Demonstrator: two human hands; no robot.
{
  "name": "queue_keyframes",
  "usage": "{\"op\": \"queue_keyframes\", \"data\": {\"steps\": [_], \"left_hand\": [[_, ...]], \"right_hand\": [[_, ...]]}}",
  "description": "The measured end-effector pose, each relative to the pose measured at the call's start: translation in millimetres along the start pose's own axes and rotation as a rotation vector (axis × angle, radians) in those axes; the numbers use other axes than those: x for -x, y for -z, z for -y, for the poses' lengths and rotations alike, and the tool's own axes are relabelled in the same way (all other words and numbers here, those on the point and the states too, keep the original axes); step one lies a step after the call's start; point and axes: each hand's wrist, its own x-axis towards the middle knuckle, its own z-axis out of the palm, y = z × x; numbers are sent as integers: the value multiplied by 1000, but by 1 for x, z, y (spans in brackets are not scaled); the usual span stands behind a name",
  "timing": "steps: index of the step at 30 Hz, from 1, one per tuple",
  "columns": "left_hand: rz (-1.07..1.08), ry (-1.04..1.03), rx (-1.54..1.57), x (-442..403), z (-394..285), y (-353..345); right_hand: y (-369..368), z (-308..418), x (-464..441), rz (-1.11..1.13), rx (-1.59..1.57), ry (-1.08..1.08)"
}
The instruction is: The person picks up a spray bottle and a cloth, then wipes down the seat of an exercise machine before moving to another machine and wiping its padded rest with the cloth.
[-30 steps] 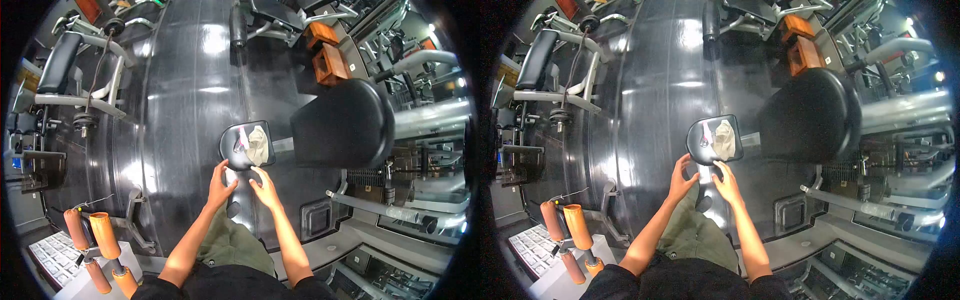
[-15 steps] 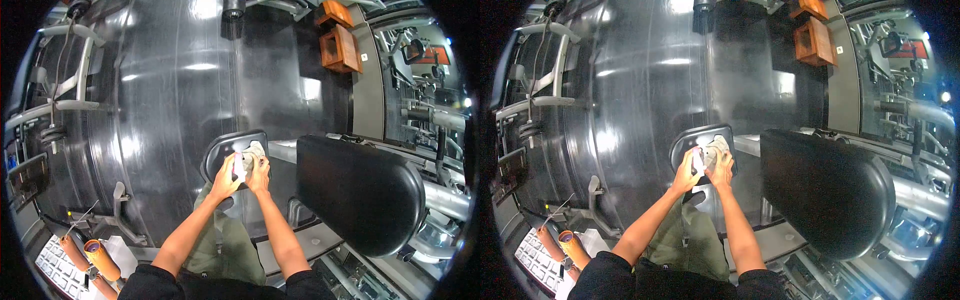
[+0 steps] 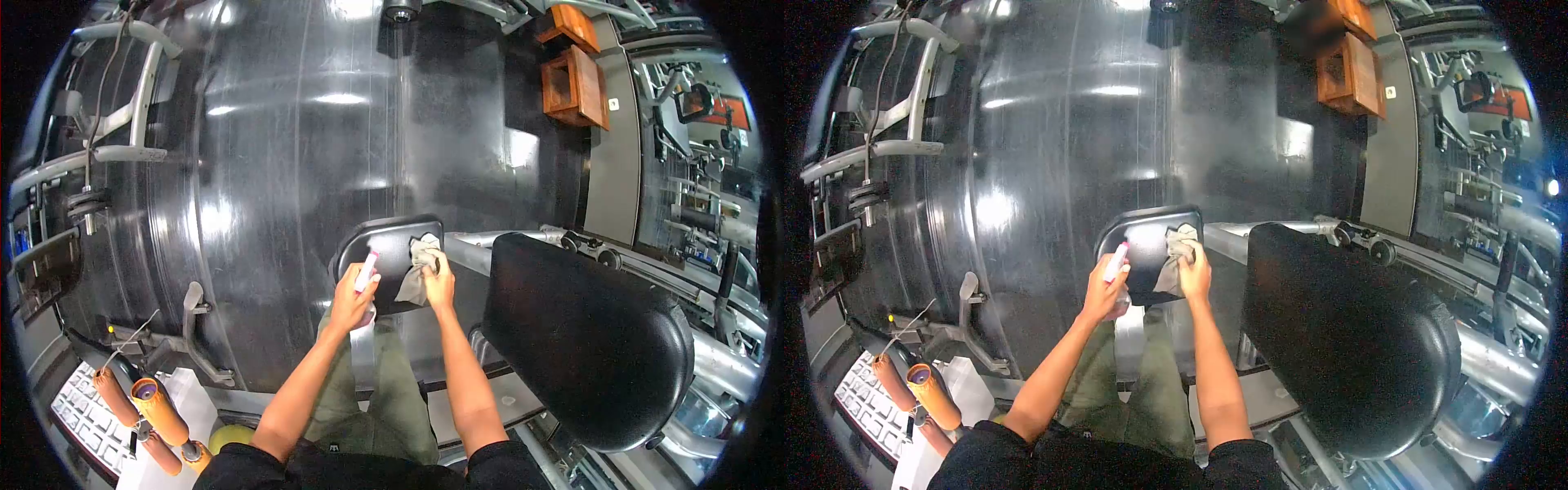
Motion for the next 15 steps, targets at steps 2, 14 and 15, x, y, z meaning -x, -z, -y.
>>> {"op": "queue_keyframes", "data": {"steps": [2,14,15], "left_hand": [[-18,111,79,7,2,-6],[-92,145,77,-13,6,-54],[-91,136,54,-15,5,-55]], "right_hand": [[-4,-25,-10,96,-288,-113],[7,-51,3,477,-749,-140],[9,-46,2,482,-693,-147]]}}
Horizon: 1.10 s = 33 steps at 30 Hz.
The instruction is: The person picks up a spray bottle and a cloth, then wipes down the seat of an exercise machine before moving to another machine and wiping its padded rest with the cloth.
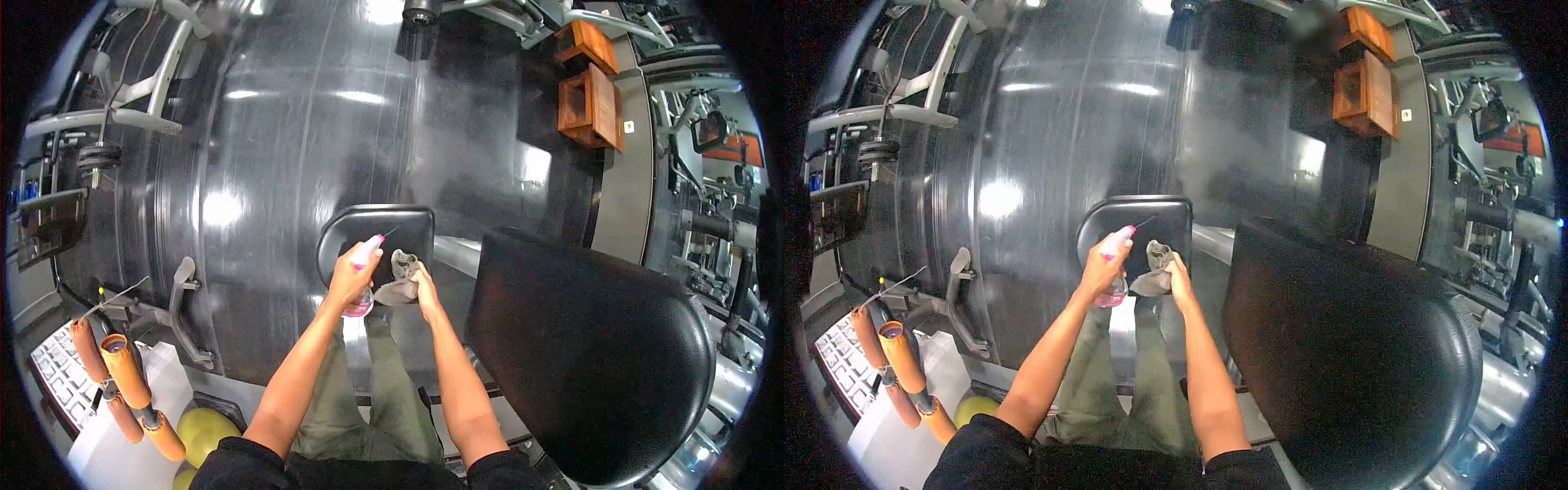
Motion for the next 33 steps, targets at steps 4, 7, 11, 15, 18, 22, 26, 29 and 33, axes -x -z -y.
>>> {"op": "queue_keyframes", "data": {"steps": [4,7,11,15,18,22,26,29,33], "left_hand": [[4,83,271,-4,23,2],[-34,117,463,-7,50,12],[-58,189,542,-16,82,15],[-113,210,480,-21,70,16],[-63,276,505,-30,70,19],[-70,344,524,-35,60,16],[-59,394,570,-39,67,20],[-68,429,537,-41,70,15],[-143,369,602,-38,58,10]], "right_hand": [[5,-26,-13,92,-79,48],[1,-14,-7,112,158,38],[-3,-26,-5,36,365,285],[-7,-40,-11,-41,381,216],[-12,-20,2,-148,302,191],[-12,-22,10,-319,12,210],[2,-7,4,-681,448,349],[8,20,-23,-723,703,626],[-17,42,-47,-567,848,642]]}}
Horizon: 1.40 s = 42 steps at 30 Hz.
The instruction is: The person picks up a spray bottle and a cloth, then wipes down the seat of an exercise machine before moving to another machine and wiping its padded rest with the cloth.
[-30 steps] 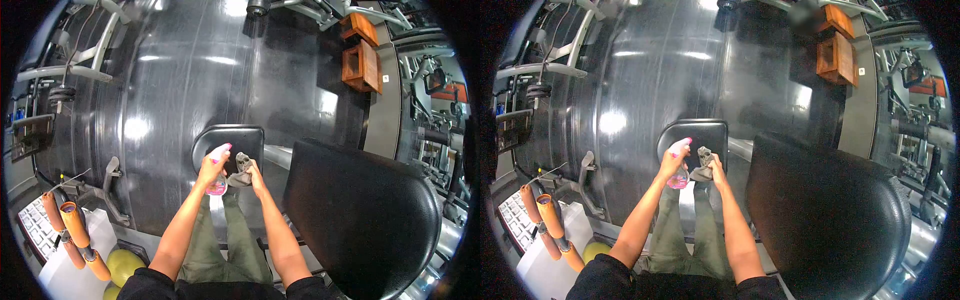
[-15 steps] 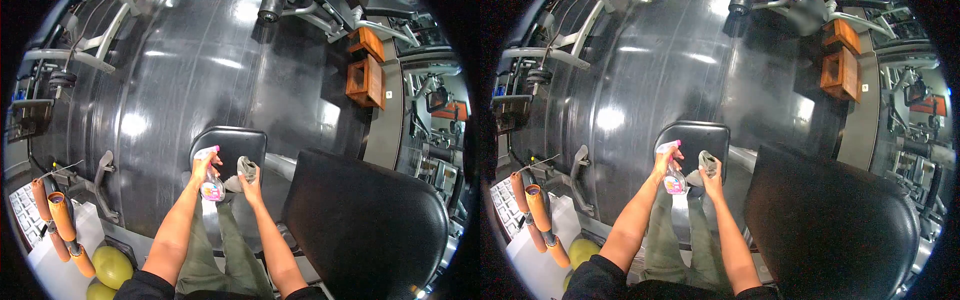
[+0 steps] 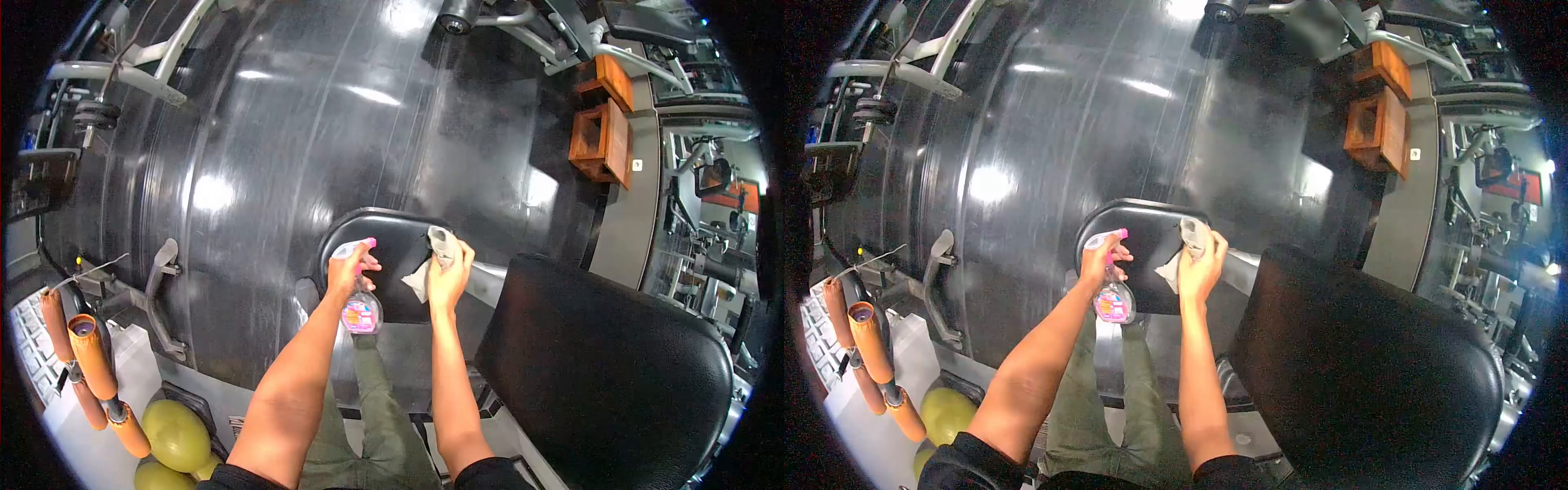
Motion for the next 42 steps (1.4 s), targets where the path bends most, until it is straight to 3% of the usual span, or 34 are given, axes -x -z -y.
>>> {"op": "queue_keyframes", "data": {"steps": [2,6,9,13,17,19,21,23,26,27,29,30,32,35,38,39,41,42], "left_hand": [[-37,12,15,-3,-1,-4],[-73,21,25,-4,1,-6],[-53,24,19,-5,0,-4],[-63,48,21,-4,-1,-3],[-66,39,16,-3,0,-4],[-41,40,35,-3,0,-2],[-53,40,26,-2,-1,-3],[-64,40,20,-3,-2,-4],[-47,35,31,-6,2,0],[-52,33,33,-6,0,0],[-48,65,-21,-2,-5,-2],[-38,51,-29,-2,-4,-1],[-42,56,-31,-2,-2,1],[-58,39,-37,0,-3,-3],[-60,58,-29,1,-5,-2],[-66,59,-35,0,-4,-1],[-59,45,-37,-2,0,1],[-57,49,-34,-3,0,1]], "right_hand": [[-11,19,-2,39,49,133],[-7,52,13,289,66,120],[5,18,18,205,62,86],[18,1,3,27,82,-143],[-5,13,-17,-43,-1,-78],[-18,21,-18,47,7,109],[-22,36,-3,249,31,100],[-9,39,4,299,19,144],[9,12,-3,89,72,81],[12,6,-10,22,66,-33],[10,-9,-29,15,119,-234],[7,-7,-38,19,122,-236],[0,11,-62,113,162,-236],[-33,28,-85,421,238,16],[-40,36,-98,574,229,109],[-34,34,-112,656,381,-13],[-7,24,-128,662,400,-314],[0,-1,-131,597,360,-356]]}}
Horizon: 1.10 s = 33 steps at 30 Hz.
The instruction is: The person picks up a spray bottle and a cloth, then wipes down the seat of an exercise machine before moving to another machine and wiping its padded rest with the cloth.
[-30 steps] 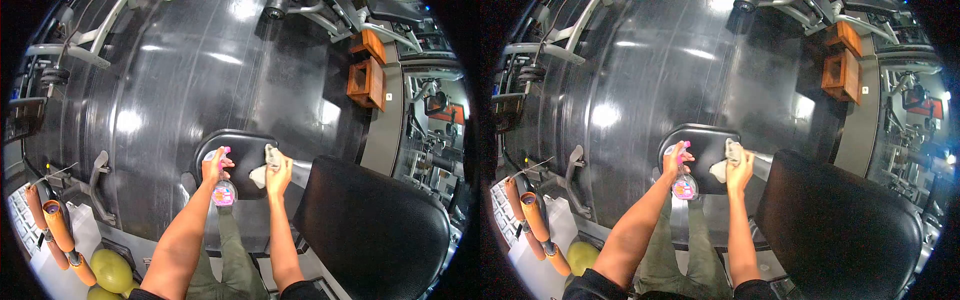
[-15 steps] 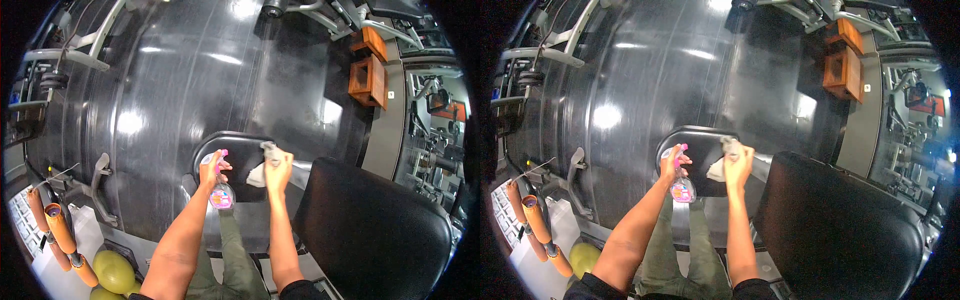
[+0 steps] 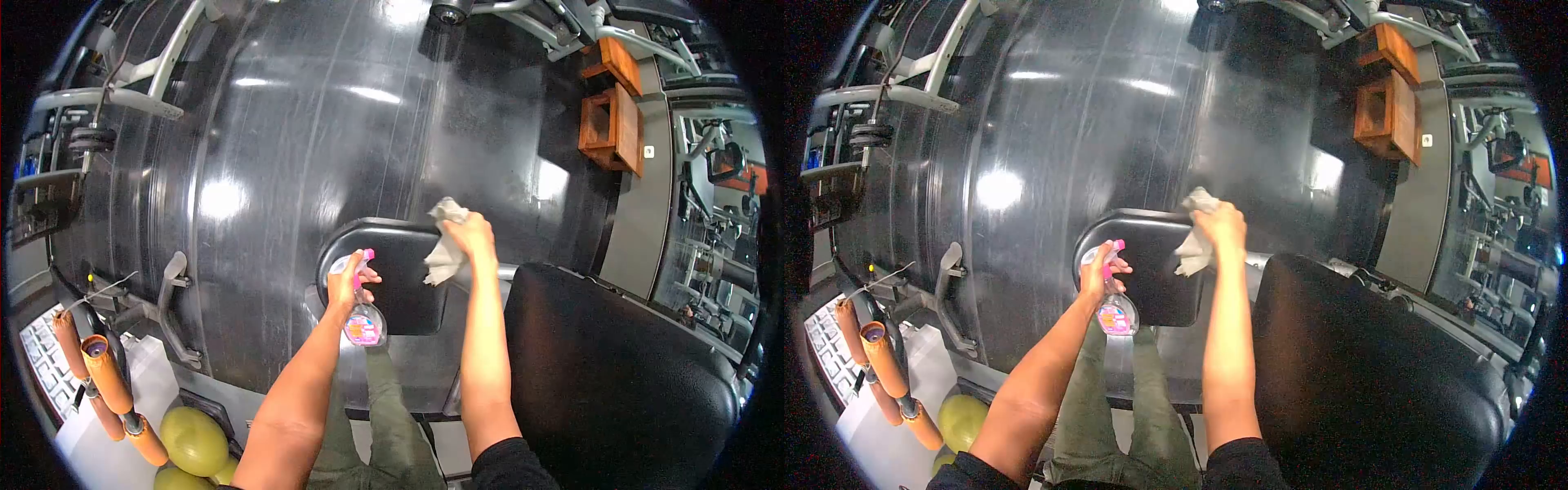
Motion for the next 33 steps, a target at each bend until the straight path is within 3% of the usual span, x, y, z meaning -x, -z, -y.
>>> {"op": "queue_keyframes", "data": {"steps": [4,7,9,11,17,19,21,23,28,33], "left_hand": [[9,-15,-19,3,-2,-1],[-28,-17,29,3,-3,-3],[-33,-15,24,3,-3,-3],[-31,-20,23,5,-4,-3],[-25,-17,16,4,-6,-2],[-19,-22,25,5,-1,0],[2,-22,-25,1,0,3],[-14,-40,-3,1,-2,-1],[-45,-14,-17,6,-5,-5],[-50,-61,6,2,-3,-3]], "right_hand": [[-1,-12,8,-128,-67,-61],[-11,15,23,-136,-31,135],[-27,26,35,-203,-20,412],[-33,27,46,-157,-208,525],[-31,-34,59,-511,-347,269],[-40,-51,58,-470,-248,99],[-60,-54,68,-524,-291,81],[-66,-45,91,-602,-517,186],[-87,-35,141,-467,-396,494],[-85,-30,111,-585,-347,455]]}}
